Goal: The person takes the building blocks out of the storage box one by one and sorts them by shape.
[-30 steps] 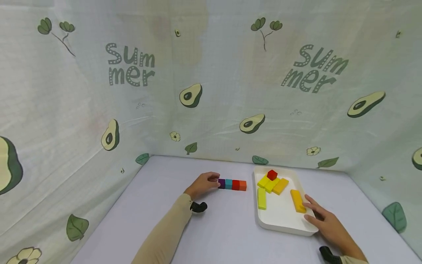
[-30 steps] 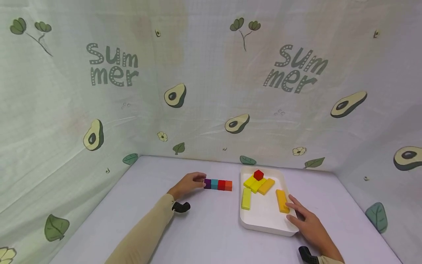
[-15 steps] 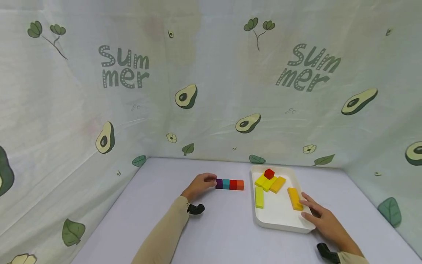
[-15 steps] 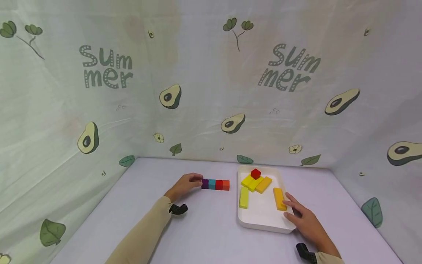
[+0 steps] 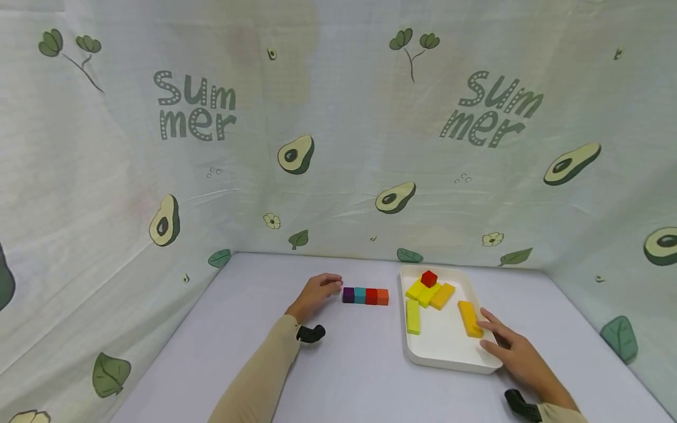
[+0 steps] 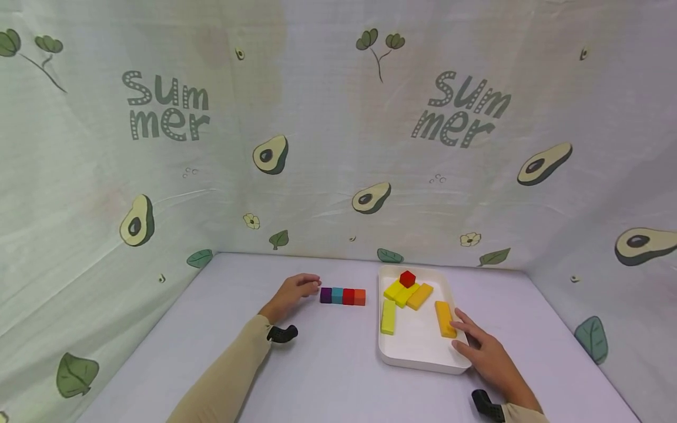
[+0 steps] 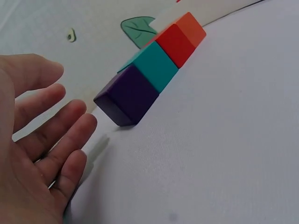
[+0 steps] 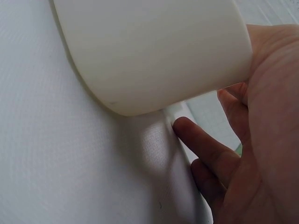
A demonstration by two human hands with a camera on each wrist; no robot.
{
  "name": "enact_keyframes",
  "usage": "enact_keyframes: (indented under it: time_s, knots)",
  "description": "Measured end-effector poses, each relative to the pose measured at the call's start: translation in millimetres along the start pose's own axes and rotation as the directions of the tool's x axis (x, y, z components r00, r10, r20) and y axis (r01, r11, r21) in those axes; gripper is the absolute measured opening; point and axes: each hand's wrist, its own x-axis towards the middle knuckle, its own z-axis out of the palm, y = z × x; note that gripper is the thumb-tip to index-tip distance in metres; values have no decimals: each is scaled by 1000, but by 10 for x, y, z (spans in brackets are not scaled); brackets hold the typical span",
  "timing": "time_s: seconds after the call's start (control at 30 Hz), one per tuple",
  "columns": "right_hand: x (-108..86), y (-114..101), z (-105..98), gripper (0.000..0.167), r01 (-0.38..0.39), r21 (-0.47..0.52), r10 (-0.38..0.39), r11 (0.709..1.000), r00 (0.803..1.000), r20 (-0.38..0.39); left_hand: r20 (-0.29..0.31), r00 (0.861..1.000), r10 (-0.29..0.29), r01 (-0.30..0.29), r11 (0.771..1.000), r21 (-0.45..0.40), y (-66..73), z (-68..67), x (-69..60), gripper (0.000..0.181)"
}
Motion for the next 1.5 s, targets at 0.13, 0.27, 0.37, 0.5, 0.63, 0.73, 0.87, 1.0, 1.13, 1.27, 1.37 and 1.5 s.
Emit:
enact_keyframes:
  time_s: [0.13, 0.27, 0.37, 0.5, 0.63, 0.73, 0.87, 1.0, 1.13, 1.27, 1.37, 1.5]
  knots:
    - [-4, 9, -4, 66, 4, -1, -4, 1000, 1000, -4, -38, 999, -2, 1, 1000, -28, 59, 15, 41, 37]
    - [-8, 20, -12, 65, 12, -5, -12, 1000, 1000, -6, -51, 999, 10, -13, 998, -66, 131, 59, 84, 39]
    - [-7, 19, -9, 65, 14, -5, -14, 1000, 1000, -8, -54, 998, 30, -35, 996, -82, 195, 117, 112, 42]
    - [-2, 4, 5, 65, 16, 1, -16, 1000, 1000, -10, -57, 997, 46, -51, 995, -88, 291, 219, 128, 40]
    - [-6, -18, 12, 65, 14, 8, -14, 1000, 1000, -8, -49, 998, 50, -54, 995, -88, 394, 354, 141, 35]
    - [-8, -28, 18, 66, 6, 0, -6, 1000, 1000, -5, -34, 998, 51, -54, 995, -88, 476, 470, 157, 31]
    - [-10, -27, 10, 66, 5, -5, -5, 1000, 1000, -6, -20, 998, 54, -55, 995, -83, 566, 642, 206, 29]
    - [-24, -19, 0, 65, 6, -7, -6, 1000, 1000, -5, -12, 999, 40, -41, 997, -62, 623, 822, 258, 31]
    - [-29, -27, -12, 64, 7, -8, -7, 1000, 1000, -3, -11, 1000, 9, -9, 1000, -27, 700, 983, 281, 25]
    - [3, -42, -19, 64, 24, -8, -24, 1000, 1000, -9, -23, 1000, 9, -8, 999, 32, 787, 1116, 293, 23]
    - [14, -37, -18, 66, 11, -21, -11, 1000, 1000, -3, -18, 1000, 10, -8, 996, 84, 829, 1209, 293, 20]
    - [4, -21, -20, 66, -2, -24, 3, 1000, 1000, 4, -10, 1000, 3, -1, 994, 112, 874, 1322, 298, 17]
